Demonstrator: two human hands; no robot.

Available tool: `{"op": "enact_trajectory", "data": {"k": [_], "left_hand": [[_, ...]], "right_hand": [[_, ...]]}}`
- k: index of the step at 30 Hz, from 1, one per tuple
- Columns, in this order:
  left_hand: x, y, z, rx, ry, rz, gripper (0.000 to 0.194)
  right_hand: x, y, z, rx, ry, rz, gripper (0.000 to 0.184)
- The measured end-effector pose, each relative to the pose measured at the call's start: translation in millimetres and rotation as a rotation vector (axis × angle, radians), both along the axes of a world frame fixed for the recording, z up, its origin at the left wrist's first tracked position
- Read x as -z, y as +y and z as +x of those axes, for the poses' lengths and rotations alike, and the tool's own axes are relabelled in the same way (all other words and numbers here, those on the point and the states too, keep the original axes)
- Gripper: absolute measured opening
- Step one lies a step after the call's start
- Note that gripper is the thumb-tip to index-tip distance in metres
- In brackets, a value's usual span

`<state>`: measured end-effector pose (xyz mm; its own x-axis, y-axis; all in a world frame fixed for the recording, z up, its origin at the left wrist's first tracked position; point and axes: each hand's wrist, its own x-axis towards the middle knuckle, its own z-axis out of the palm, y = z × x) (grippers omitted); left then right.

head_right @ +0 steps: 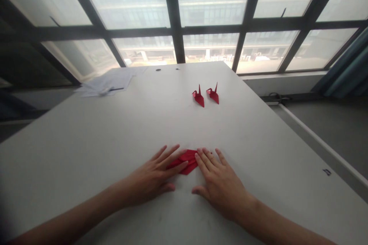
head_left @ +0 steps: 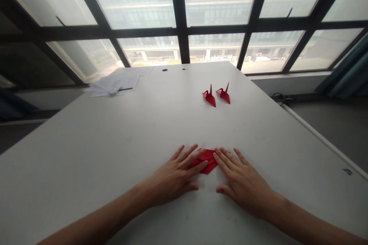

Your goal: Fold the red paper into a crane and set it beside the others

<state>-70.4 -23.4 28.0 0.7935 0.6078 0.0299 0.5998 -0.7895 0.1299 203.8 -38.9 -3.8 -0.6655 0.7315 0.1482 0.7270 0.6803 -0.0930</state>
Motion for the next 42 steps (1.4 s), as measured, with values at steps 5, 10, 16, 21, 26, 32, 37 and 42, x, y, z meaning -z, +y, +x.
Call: {"op": "enact_trajectory", "data": {"k": [5, 10, 16, 21, 26, 32, 37, 42], "left_hand": [[-5.9, -17, -15, -0.026, 0.067, 0.026, 0.068], [-16.0, -20, -22, -0.026, 0.037, 0.017, 0.059], [-13.2, -11, 19, -0.152, -0.083, 0.038, 0.060], [9.1, -13, 40, -0.133, 0.008, -0.011, 0.083], [15.3, -28, 4, -0.208, 0.094, -0.011, 0.085], [10.6, -32, -14, -0.365, 0.084, 0.056, 0.076], [11.5, -32, 13, -0.219, 0.026, 0.074, 0.079], [15.5, -46, 4, -0.210, 0.079, -0.014, 0.085]], "right_hand": [[1.4, 0, 0, 0.008, 0.005, 0.001, 0.083], [2.3, 1, 0, 0.005, 0.003, 0.008, 0.081], [4.8, 2, 0, 0.001, 0.010, 0.021, 0.081], [4.9, 1, 0, 0.006, 0.012, 0.028, 0.078], [4.0, 2, 0, 0.001, 0.000, 0.006, 0.078], [4.7, 3, -1, 0.008, -0.001, -0.003, 0.079], [7.4, 2, 1, -0.001, 0.008, 0.031, 0.078], [7.9, 2, 1, 0.000, 0.003, 0.049, 0.076]]}}
